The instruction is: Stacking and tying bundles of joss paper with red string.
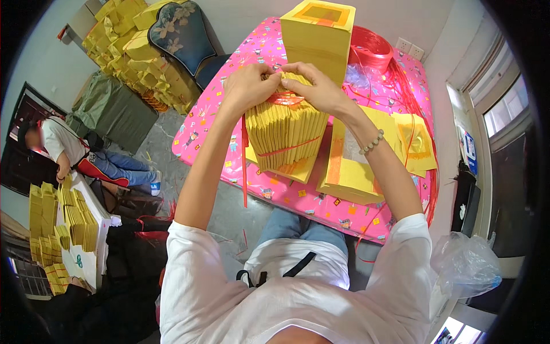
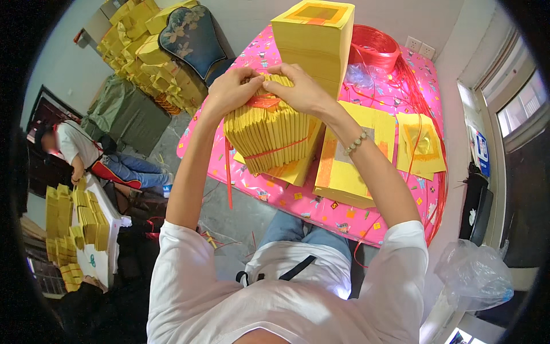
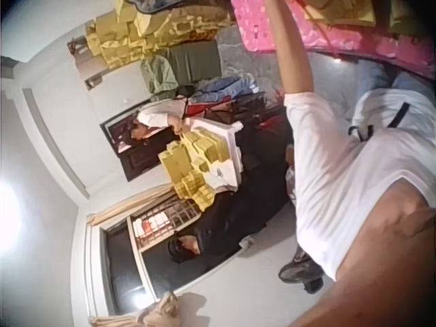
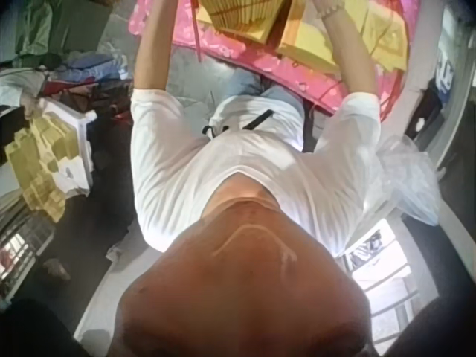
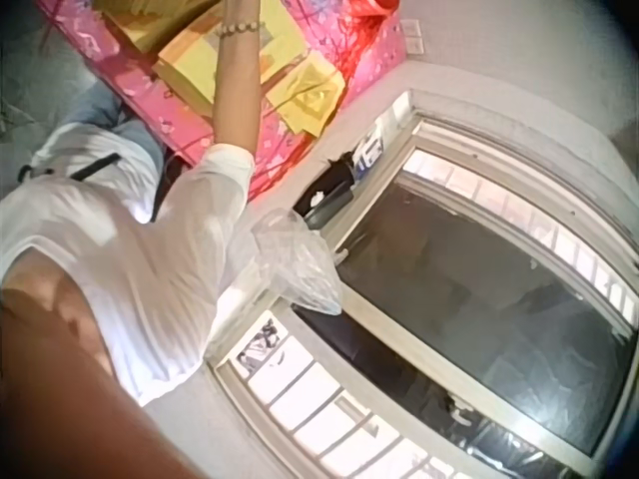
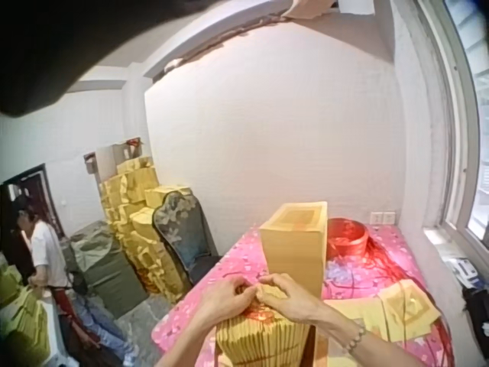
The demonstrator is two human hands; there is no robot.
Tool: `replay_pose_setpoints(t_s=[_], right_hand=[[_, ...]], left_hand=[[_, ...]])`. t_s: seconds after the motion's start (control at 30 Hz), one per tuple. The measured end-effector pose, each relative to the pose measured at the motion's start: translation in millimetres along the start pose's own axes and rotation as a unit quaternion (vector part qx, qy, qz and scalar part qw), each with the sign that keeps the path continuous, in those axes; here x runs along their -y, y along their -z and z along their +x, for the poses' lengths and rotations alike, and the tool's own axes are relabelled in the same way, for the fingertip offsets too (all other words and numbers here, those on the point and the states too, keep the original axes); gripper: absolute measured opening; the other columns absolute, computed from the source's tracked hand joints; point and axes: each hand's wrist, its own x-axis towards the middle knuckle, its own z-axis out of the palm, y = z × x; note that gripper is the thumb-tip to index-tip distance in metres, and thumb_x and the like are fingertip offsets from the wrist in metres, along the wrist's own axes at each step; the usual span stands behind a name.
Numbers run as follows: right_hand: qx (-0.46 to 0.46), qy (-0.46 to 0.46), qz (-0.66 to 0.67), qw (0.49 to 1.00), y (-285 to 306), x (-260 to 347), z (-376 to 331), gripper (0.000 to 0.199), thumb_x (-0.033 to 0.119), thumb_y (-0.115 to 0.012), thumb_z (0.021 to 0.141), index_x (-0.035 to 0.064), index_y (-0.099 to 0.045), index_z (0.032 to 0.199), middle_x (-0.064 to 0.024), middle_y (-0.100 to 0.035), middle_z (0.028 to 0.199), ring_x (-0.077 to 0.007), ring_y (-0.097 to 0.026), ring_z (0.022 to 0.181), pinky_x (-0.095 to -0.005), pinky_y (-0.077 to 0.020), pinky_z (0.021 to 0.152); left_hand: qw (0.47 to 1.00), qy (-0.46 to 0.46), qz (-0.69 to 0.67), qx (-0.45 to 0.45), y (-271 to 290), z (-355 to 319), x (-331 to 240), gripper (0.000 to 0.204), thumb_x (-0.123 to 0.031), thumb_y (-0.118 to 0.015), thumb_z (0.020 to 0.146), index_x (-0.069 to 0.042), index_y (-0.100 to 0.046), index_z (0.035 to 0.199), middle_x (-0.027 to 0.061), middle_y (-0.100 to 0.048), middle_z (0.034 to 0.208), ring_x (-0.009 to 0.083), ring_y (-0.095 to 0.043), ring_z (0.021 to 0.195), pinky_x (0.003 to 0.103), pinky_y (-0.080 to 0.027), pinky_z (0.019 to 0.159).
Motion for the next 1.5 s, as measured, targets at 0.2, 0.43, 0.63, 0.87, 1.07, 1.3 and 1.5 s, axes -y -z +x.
replay_pose_setpoints(t_s=[0.2,0.43,0.63,0.87,1.07,1.3,1.5], right_hand=[[0.013,-0.008,0.027,1.0,3,3,-5,0.053,0.038,-0.057,0.088,0.0046,-0.05,0.129,-0.0177,-0.042,0.133,-0.029,-0.037,0.129,-0.0379,-0.0299,0.108],[0.043,-0.012,0.026,0.999,3,5,-5,0.045,0.036,-0.051,0.094,0.0125,-0.046,0.132,-0.0121,-0.041,0.132,-0.0249,-0.033,0.131,-0.0385,-0.0268,0.109],[0.052,-0.006,0.023,0.998,2,7,-6,0.044,0.035,-0.051,0.094,0.0129,-0.045,0.132,-0.0119,-0.039,0.133,-0.0249,-0.033,0.131,-0.0382,-0.0265,0.109],[0.05,-0.002,0.019,0.999,2,5,-6,0.044,0.033,-0.05,0.095,0.0129,-0.045,0.133,-0.012,-0.04,0.132,-0.0246,-0.033,0.131,-0.0378,-0.0256,0.109],[0.05,-0.01,0.005,0.999,1,7,-5,0.043,0.032,-0.049,0.095,0.0126,-0.045,0.133,-0.0117,-0.04,0.132,-0.0241,-0.033,0.13,-0.0369,-0.0255,0.109],[-0.021,0.044,0.036,0.998,11,23,-17,0.064,0.046,-0.061,0.085,0.0075,-0.045,0.133,-0.0177,-0.04,0.133,-0.0306,-0.036,0.13,-0.0382,-0.0302,0.107],[0.057,0.142,-0.083,0.985,9,31,-49,0.067,0.039,-0.069,0.081,0.0113,-0.041,0.136,-0.0143,-0.039,0.138,-0.0321,-0.026,0.137,-0.0448,-0.0273,0.11]], left_hand=[[0.999,0.004,-0.012,0.035,1,3,-2,0.043,-0.048,-0.056,0.076,-0.013,-0.071,0.098,0.0074,-0.07,0.082,0.0252,-0.067,0.084,0.039,-0.049,0.077],[0.999,-0.001,-0.004,0.032,-3,12,8,0.041,-0.047,-0.057,0.073,-0.015,-0.071,0.096,0.0067,-0.07,0.085,0.0247,-0.066,0.085,0.037,-0.049,0.079],[0.999,0.013,-0.013,0.049,-2,13,9,0.04,-0.046,-0.057,0.071,-0.015,-0.07,0.093,0.0069,-0.07,0.084,0.0247,-0.066,0.084,0.038,-0.048,0.078],[0.998,0.011,-0.015,0.059,-6,21,14,0.041,-0.046,-0.057,0.071,-0.015,-0.07,0.094,0.007,-0.07,0.084,0.0237,-0.066,0.082,0.036,-0.049,0.076],[0.998,0.011,-0.024,0.058,-4,20,14,0.041,-0.046,-0.058,0.072,-0.015,-0.07,0.096,0.0068,-0.07,0.085,0.0232,-0.067,0.083,0.036,-0.049,0.076],[0.999,0.02,-0.038,0.031,1,10,9,0.042,-0.046,-0.057,0.076,-0.013,-0.069,0.098,0.007,-0.07,0.091,0.0239,-0.066,0.088,0.037,-0.048,0.079],[0.998,0.022,-0.041,0.033,3,10,14,0.043,-0.046,-0.057,0.079,-0.01,-0.067,0.1,0.0083,-0.069,0.093,0.0247,-0.065,0.09,0.037,-0.048,0.08]])
